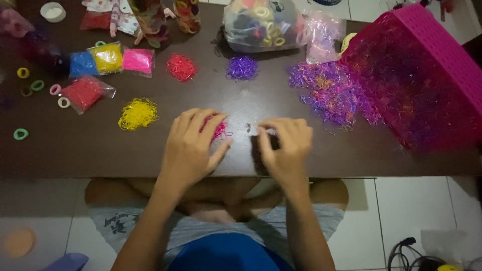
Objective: Sorting small colorful rubber bands into piles by color on a low table
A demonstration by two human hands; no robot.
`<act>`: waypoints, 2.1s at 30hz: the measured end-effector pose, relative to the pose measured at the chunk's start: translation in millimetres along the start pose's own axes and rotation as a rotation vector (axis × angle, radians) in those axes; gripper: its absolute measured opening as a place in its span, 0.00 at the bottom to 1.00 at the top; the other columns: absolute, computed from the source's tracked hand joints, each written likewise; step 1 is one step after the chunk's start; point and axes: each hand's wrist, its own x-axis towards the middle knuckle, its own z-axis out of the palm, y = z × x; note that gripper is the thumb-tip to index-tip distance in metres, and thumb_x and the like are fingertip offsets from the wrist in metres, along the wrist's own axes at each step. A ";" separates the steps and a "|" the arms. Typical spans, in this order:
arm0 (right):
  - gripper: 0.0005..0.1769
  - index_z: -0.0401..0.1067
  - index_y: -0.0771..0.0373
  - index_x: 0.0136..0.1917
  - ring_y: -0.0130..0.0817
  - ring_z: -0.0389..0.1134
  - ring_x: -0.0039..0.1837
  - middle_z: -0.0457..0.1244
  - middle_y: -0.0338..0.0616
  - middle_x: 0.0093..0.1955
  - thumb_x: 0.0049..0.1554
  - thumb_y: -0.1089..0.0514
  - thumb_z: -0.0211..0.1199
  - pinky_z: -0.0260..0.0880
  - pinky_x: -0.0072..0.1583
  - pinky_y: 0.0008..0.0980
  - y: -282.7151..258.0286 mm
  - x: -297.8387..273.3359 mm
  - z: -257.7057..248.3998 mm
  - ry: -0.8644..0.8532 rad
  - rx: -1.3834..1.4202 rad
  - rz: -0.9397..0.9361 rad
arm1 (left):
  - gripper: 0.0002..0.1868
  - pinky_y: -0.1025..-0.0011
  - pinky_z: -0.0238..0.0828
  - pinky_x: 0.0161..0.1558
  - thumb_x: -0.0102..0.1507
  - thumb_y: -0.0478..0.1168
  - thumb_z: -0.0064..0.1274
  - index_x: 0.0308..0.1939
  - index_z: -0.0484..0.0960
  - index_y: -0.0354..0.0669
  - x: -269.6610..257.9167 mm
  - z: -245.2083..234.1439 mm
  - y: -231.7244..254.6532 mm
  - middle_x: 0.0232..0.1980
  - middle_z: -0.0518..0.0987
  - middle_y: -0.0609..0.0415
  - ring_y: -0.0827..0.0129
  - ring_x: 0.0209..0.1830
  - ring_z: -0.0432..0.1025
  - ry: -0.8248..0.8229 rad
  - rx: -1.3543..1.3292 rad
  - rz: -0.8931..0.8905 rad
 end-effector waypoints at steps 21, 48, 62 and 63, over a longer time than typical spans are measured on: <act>0.10 0.80 0.52 0.48 0.45 0.66 0.49 0.67 0.37 0.47 0.56 0.64 0.77 0.66 0.55 0.40 145.2 -7.5 -54.7 0.074 -0.275 0.144 | 0.20 0.51 0.64 0.61 0.59 0.50 0.62 0.53 0.86 0.51 -0.9 6.7 -5.2 0.55 0.80 0.48 0.49 0.60 0.71 -0.085 -0.005 0.094; 0.13 0.80 0.45 0.49 0.48 0.63 0.57 0.63 0.36 0.54 0.51 0.52 0.79 0.66 0.51 0.48 139.5 2.8 -47.4 -0.023 -0.632 0.120 | 0.28 0.49 0.63 0.61 0.59 0.50 0.62 0.61 0.82 0.43 -2.1 4.9 -4.3 0.57 0.79 0.41 0.44 0.61 0.71 -0.149 -0.063 0.024; 0.06 0.79 0.48 0.48 0.50 0.64 0.58 0.64 0.39 0.54 0.56 0.53 0.74 0.66 0.53 0.50 142.6 6.0 -46.6 -0.047 -0.602 0.151 | 0.27 0.45 0.64 0.60 0.59 0.48 0.63 0.60 0.82 0.40 1.4 0.1 -2.8 0.56 0.80 0.38 0.41 0.59 0.72 -0.177 -0.104 0.011; 0.05 0.80 0.49 0.47 0.50 0.64 0.58 0.64 0.40 0.54 0.57 0.52 0.73 0.66 0.53 0.50 142.6 7.0 -47.0 -0.047 -0.622 0.152 | 0.27 0.45 0.64 0.59 0.59 0.47 0.63 0.60 0.82 0.39 1.7 0.7 -3.1 0.56 0.80 0.38 0.41 0.59 0.72 -0.178 -0.113 0.009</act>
